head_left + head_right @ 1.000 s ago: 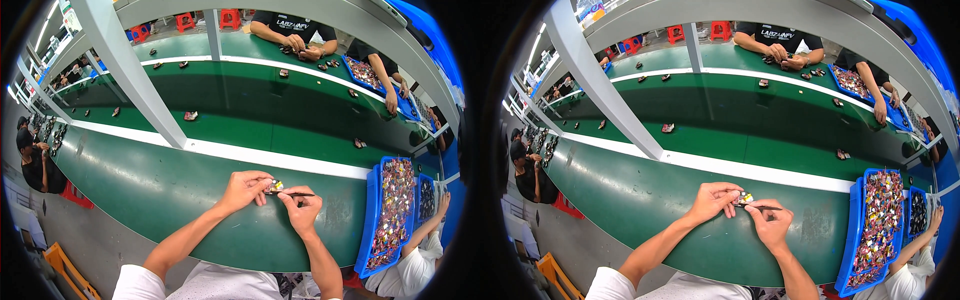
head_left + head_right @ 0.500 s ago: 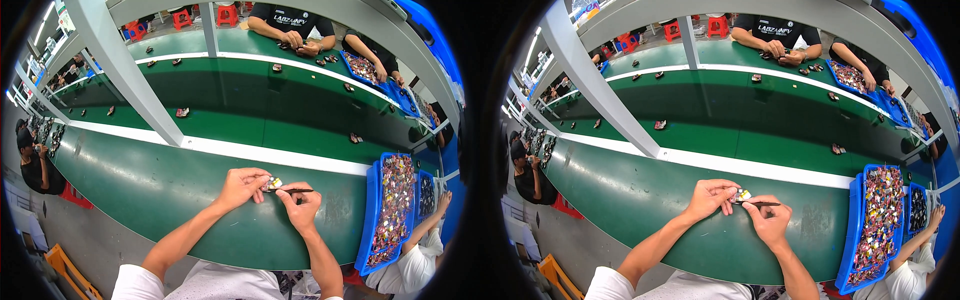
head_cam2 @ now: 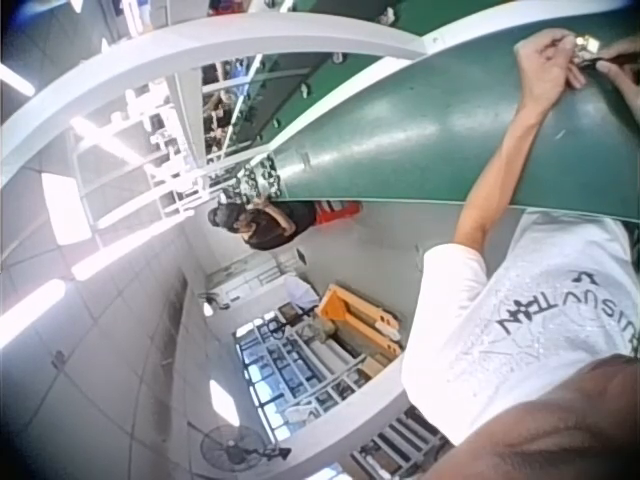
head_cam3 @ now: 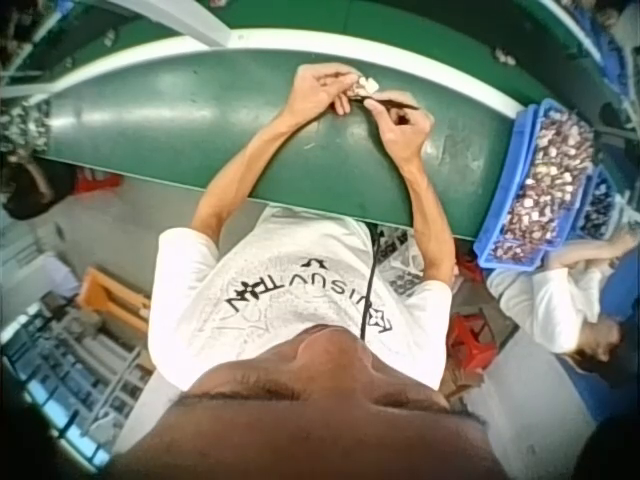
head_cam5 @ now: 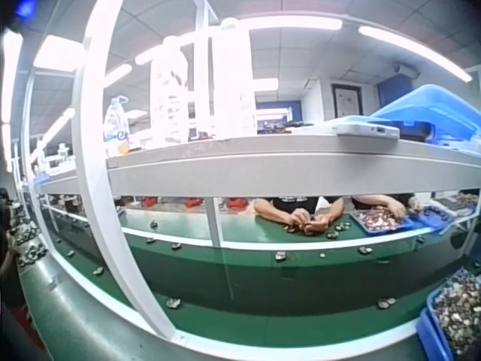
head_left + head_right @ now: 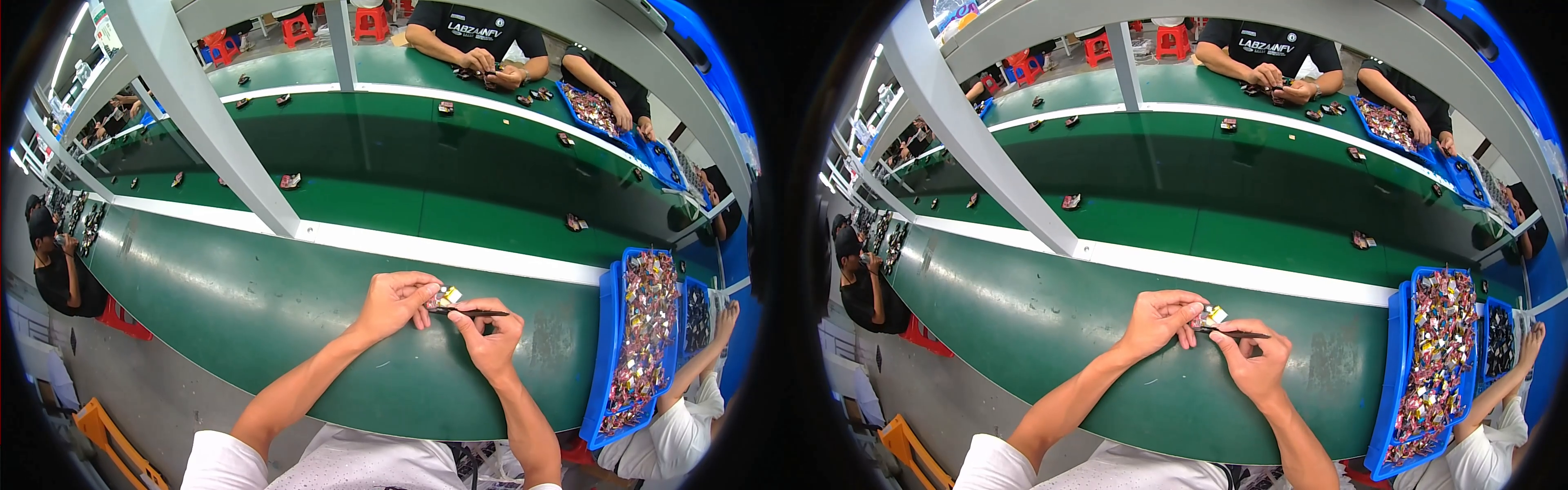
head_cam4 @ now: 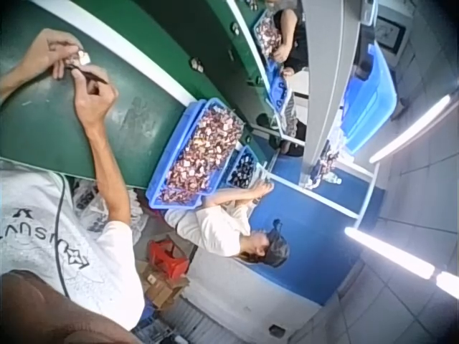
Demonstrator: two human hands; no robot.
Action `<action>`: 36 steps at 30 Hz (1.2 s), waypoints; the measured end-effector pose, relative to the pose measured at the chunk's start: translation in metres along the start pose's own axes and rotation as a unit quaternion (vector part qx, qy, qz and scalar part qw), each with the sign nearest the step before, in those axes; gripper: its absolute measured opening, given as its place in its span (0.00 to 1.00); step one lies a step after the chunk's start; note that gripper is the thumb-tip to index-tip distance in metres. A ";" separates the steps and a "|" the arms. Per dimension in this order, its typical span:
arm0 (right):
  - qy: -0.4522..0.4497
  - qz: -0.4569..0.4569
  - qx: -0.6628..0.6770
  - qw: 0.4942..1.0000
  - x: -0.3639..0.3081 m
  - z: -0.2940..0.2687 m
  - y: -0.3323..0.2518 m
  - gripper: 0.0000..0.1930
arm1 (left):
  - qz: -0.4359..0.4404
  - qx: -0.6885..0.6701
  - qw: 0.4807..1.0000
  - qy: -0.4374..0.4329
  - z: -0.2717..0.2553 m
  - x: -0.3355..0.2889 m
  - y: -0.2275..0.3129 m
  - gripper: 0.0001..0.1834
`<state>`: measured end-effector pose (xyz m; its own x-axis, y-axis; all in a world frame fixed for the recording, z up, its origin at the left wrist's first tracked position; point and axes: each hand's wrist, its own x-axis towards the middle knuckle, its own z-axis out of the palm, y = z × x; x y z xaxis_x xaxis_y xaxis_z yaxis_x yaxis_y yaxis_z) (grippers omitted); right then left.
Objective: The recorder is assembling small electronic components on a factory assembly line.
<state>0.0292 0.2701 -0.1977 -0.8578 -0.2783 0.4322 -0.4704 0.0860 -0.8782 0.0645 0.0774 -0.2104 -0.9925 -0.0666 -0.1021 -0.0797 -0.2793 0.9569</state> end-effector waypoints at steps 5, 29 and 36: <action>-0.016 -0.016 -0.010 1.000 0.002 -0.002 -0.001 0.07 | -0.005 -0.004 1.000 -0.004 -0.001 0.001 0.002 0.13; -0.055 -0.175 -0.095 0.979 0.007 0.001 -0.007 0.07 | -0.001 0.114 0.993 0.034 0.011 0.000 0.006 0.08; -0.013 -0.172 -0.088 0.981 0.012 -0.001 -0.006 0.09 | 0.012 0.091 0.993 0.072 0.009 0.014 0.004 0.08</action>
<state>0.0214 0.2677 -0.1875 -0.6377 -0.3433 0.6895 -0.7614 0.1454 -0.6318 0.0496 0.0836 -0.2056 -0.9717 -0.2115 -0.1048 -0.0855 -0.0986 0.9915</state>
